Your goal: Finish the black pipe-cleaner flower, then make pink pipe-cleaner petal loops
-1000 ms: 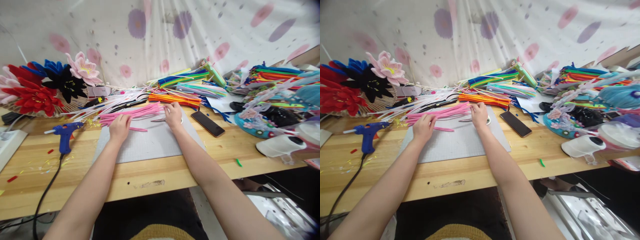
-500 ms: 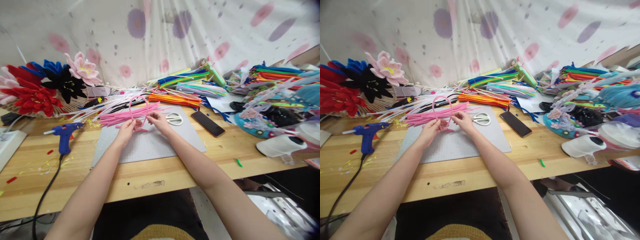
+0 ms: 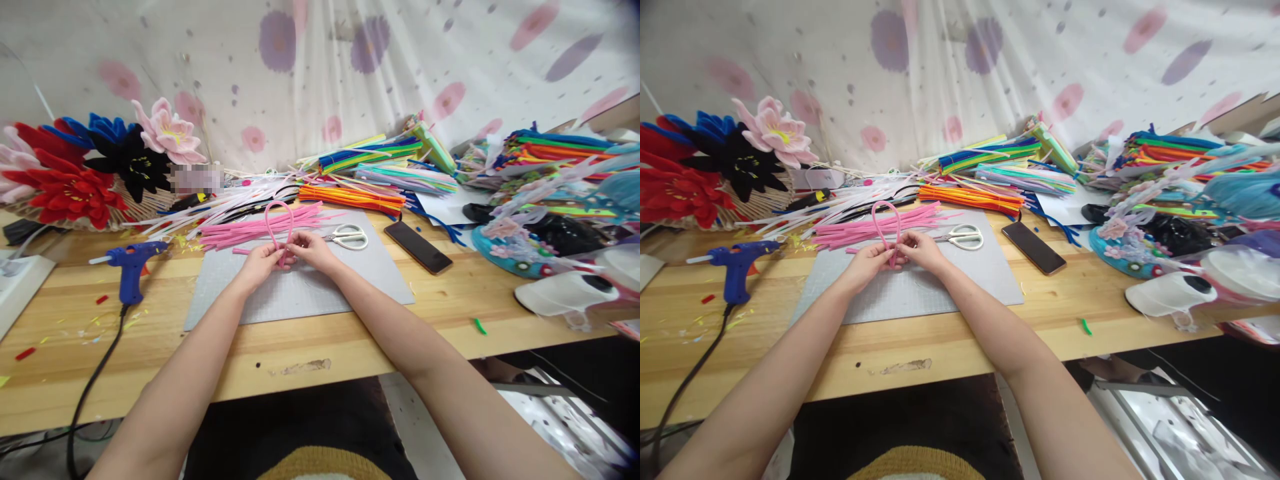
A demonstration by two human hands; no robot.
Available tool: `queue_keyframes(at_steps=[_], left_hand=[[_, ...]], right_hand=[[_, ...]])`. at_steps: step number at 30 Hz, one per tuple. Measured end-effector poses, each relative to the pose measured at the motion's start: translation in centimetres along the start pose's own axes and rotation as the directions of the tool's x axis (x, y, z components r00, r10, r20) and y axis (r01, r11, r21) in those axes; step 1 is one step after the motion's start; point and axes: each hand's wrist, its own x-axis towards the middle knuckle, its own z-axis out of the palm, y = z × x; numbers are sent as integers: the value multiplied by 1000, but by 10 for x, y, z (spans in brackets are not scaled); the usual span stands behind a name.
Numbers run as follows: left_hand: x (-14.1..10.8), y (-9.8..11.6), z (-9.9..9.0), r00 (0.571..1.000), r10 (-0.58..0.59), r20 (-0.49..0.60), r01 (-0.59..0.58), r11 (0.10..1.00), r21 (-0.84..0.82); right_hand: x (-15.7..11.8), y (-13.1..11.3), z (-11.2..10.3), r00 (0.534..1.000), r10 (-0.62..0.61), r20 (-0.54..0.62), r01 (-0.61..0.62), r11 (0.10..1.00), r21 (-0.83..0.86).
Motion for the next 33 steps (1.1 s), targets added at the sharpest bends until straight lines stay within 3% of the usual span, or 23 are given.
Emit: queue_keyframes(at_steps=[11,16,21,23,27,33], left_hand=[[-1,-1,-2,998,-16,66,14,999,39],[-4,4,-3,993,-79,90,64,985,158],[-11,13,-7,967,-179,183,121,949,292],[-11,13,-10,954,-212,213,136,937,321],[-8,9,-16,931,-251,264,156,930,334],[-10,14,-16,908,-290,302,143,893,428]], right_hand=[[-2,-3,1,1000,12,20,-12,1000,1],[-3,-4,-3,988,99,117,-116,982,147],[0,-3,-22,975,220,-17,-188,869,457],[1,-2,-33,968,249,-17,-203,824,528],[3,2,-45,962,270,-42,-197,792,578],[8,6,-38,944,272,-187,-129,825,550]])
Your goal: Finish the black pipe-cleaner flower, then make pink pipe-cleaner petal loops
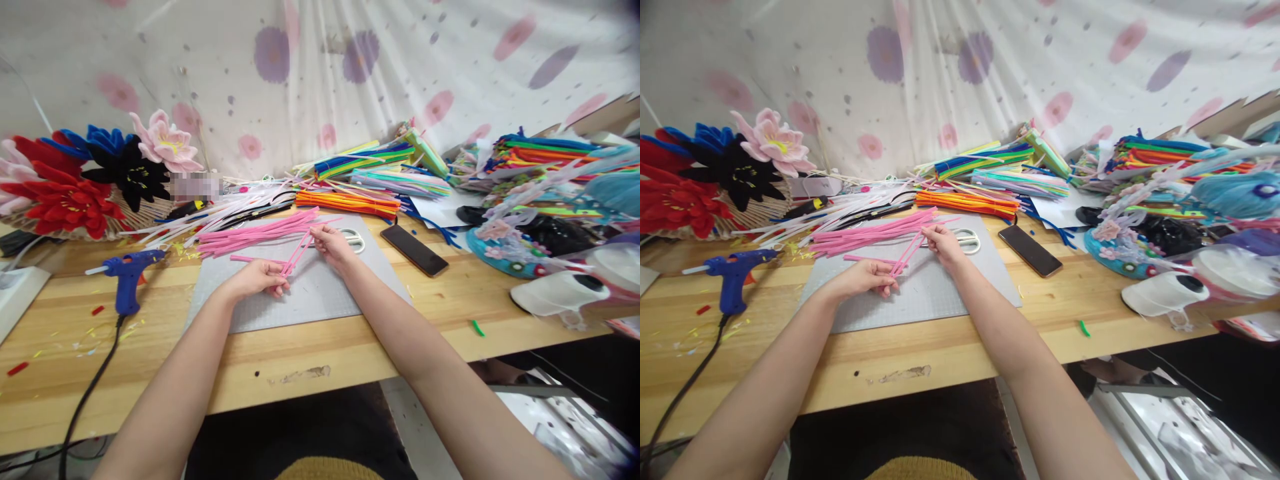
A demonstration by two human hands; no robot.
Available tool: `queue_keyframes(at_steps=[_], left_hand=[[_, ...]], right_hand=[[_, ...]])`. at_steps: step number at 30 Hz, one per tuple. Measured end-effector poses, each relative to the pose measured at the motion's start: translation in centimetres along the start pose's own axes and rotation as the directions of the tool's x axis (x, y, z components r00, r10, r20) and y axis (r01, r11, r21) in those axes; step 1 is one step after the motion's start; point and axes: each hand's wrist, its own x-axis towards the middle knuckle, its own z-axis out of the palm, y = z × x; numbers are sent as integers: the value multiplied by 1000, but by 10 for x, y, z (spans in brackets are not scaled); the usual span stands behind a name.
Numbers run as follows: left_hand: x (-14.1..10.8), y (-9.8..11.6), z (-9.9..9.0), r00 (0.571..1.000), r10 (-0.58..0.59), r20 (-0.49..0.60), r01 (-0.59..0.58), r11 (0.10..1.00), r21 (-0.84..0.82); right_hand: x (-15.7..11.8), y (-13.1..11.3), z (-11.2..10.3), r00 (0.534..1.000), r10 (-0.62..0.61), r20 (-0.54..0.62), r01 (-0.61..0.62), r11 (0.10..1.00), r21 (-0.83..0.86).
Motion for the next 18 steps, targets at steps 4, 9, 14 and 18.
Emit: queue_keyframes(at_steps=[4,9,14,18], left_hand=[[-9,7,-6,999,-5,-44,8,998,57],[-17,4,-27,940,42,-340,-11,996,93],[-16,-6,-41,904,74,-421,-24,992,124],[-13,-15,-48,886,158,-436,-32,959,283]], right_hand=[[5,-4,-9,995,-90,-43,75,960,-270],[5,-23,-50,962,-273,24,128,368,-921],[0,-32,-69,979,-71,192,191,-17,-981],[-1,-34,-70,981,-73,181,174,-90,-981]])
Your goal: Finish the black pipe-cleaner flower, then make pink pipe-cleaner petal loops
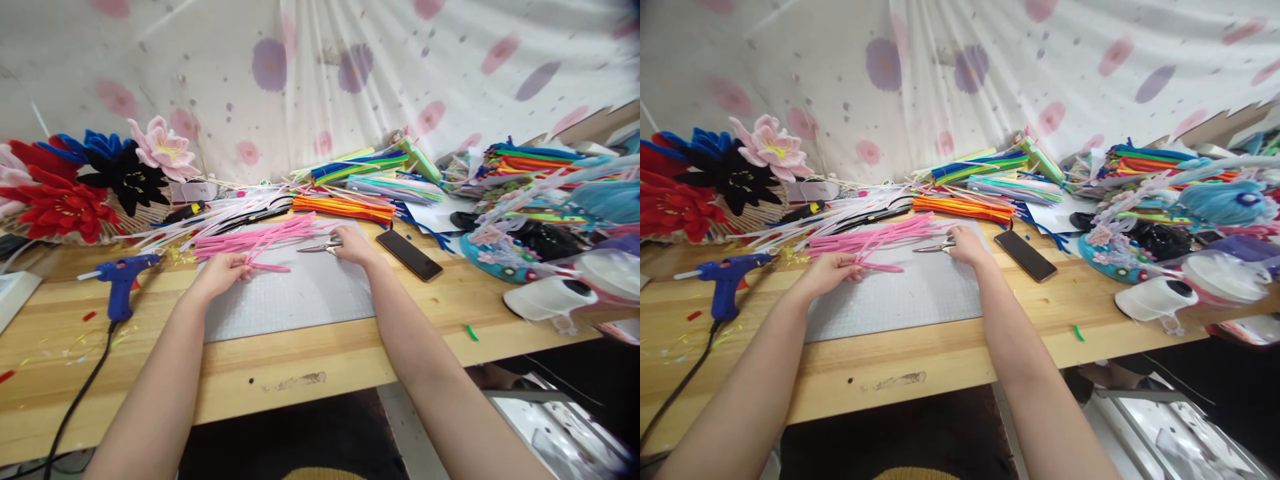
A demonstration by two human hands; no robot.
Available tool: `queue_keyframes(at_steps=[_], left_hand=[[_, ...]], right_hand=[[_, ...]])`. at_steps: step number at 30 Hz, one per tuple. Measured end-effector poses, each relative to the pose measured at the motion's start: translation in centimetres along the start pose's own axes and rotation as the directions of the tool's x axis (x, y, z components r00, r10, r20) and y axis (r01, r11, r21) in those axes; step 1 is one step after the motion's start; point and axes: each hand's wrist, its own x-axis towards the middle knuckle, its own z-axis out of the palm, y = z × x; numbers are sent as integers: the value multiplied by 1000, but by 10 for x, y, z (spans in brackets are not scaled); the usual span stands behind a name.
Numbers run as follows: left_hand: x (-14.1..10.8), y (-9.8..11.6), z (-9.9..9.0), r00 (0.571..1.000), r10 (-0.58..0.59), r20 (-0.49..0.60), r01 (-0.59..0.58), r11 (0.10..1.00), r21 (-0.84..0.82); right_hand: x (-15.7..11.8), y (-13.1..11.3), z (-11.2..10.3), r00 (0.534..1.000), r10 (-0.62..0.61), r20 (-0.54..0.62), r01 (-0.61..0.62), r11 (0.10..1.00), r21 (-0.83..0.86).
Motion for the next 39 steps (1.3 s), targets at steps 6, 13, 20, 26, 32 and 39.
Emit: queue_keyframes(at_steps=[6,13,20,26,32,39], left_hand=[[4,-10,-6,981,61,-182,-32,987,158],[-2,1,-4,935,108,-339,37,918,394],[2,-4,-2,923,83,-377,69,926,371],[3,-10,-4,937,72,-342,34,955,293],[-5,12,-2,874,30,-485,192,896,401],[-9,25,11,925,82,-370,138,837,530]], right_hand=[[-3,3,-7,994,79,81,-73,994,-78],[-5,-7,-14,987,127,99,-117,988,-104],[-5,-12,-20,974,-51,219,-137,636,760],[0,-58,5,949,-253,188,-217,-92,972],[-3,-89,22,709,-540,454,-595,-111,796],[-5,-88,21,652,-580,489,-673,-146,725]])
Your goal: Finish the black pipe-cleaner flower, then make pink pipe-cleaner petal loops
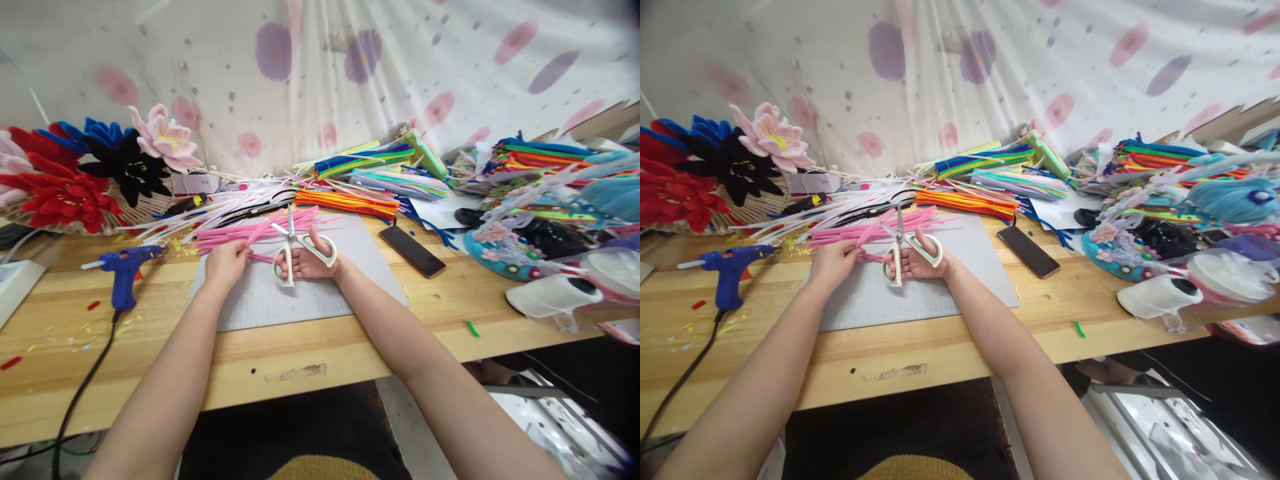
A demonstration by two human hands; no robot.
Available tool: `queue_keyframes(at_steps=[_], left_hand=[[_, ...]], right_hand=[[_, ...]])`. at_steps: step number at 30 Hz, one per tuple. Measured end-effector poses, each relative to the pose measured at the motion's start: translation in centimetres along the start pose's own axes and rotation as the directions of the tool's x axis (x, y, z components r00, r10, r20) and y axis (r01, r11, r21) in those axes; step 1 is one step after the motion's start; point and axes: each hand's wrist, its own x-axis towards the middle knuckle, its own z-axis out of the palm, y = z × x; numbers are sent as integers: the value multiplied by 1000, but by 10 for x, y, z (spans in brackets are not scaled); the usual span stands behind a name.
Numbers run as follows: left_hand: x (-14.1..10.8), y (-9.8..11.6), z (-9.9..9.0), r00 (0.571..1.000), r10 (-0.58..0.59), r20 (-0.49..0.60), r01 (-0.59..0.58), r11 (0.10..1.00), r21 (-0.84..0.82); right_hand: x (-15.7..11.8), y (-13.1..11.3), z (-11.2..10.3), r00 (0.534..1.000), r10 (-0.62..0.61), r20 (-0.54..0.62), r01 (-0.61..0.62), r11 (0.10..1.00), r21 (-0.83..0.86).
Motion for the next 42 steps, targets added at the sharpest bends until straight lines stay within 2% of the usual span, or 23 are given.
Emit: queue_keyframes(at_steps=[3,6,14,21,26,29,32,35,38,40,42], left_hand=[[-2,6,3,996,61,66,-63,997,40],[-3,9,3,992,74,104,-81,995,62],[-1,4,2,975,139,175,-148,988,39],[-1,4,2,968,168,187,-181,982,55],[1,-2,-1,968,173,182,-197,972,125],[5,-12,-6,983,103,151,-130,975,181],[8,-19,-10,997,49,58,-61,970,234],[6,-19,-9,996,88,33,-93,965,245],[1,-14,-7,960,263,99,-278,936,215],[0,-12,-4,918,385,93,-395,902,173],[0,-12,1,905,426,-7,-421,897,137]], right_hand=[[-3,-3,-1,995,-87,-49,89,995,36],[-6,-5,-3,986,-146,-85,151,987,60],[-4,-4,-3,971,-181,-157,197,976,92],[-1,-1,1,961,-233,-148,249,963,102],[-1,-5,-2,948,-261,-182,264,964,-6],[-9,-12,-7,906,-351,-235,333,936,-113],[-23,-19,-14,875,-426,-229,367,893,-260],[-38,-25,-26,810,-531,-251,349,779,-521],[-51,-32,-42,736,-618,-277,137,536,-833],[-59,-36,-54,735,-624,-267,-55,338,-939],[-66,-40,-63,753,-609,-250,-201,150,-968]])
